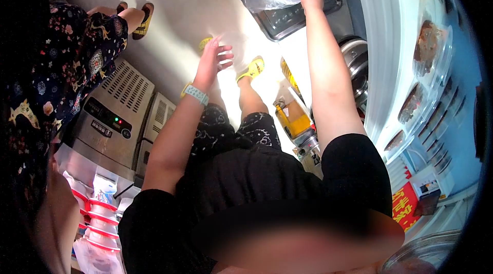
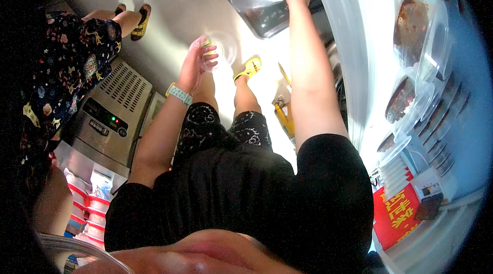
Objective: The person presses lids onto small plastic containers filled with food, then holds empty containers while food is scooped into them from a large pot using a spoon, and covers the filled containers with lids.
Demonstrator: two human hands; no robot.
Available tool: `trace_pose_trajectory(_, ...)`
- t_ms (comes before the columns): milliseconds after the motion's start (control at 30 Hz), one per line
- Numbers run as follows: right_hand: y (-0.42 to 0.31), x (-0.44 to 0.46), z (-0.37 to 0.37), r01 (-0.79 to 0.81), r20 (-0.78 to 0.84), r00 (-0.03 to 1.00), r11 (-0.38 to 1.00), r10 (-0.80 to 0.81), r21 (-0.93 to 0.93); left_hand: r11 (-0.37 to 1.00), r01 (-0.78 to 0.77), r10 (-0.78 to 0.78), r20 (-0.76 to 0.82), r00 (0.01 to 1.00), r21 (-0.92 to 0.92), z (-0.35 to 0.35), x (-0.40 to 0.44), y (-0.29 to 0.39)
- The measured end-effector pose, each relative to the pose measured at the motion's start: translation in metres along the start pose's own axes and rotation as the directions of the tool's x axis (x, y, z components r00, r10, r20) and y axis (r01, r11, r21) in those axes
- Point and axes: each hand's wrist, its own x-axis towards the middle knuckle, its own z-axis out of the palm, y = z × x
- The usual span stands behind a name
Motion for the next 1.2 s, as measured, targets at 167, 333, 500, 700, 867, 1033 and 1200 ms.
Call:
trace_pose_trajectory(167,0.023,0.016,0.012,-0.088,0.093,0.994,0.88,0.05,0.467,0.912,-0.172,0.142,0.105,0.984,0.373,0.037,0.03,-0.011)
trace_pose_trajectory(333,0.009,-0.012,-0.01,-0.365,0.359,0.931,0.207,0.07,0.908,0.774,-0.331,0.296,0.153,0.943,0.54,0.101,0.107,-0.034)
trace_pose_trajectory(500,-0.018,-0.054,-0.044,0.276,-0.128,0.96,0.793,-0.247,0.543,0.531,-0.243,0.334,0.063,0.94,0.812,0.125,0.149,-0.037)
trace_pose_trajectory(700,-0.018,-0.119,-0.094,0.302,-0.173,0.952,0.869,-0.253,0.393,0.317,-0.439,0.592,0.186,0.784,0.841,0.111,0.124,-0.003)
trace_pose_trajectory(867,-0.006,-0.248,-0.167,-0.471,0.47,0.88,0.256,0.067,0.844,0.963,-0.199,0.267,0.55,0.792,-0.181,0.143,-0.036,0.03)
trace_pose_trajectory(1033,-0.017,-0.353,-0.304,-0.11,0.287,0.945,0.677,-0.156,0.728,0.971,0.216,-0.209,0.783,0.586,0.098,0.181,-0.206,0.081)
trace_pose_trajectory(1200,0.022,-0.389,-0.397,0.039,0.025,0.998,0.817,-0.066,0.576,0.923,0.065,-0.36,0.794,0.49,0.379,0.244,-0.263,0.079)
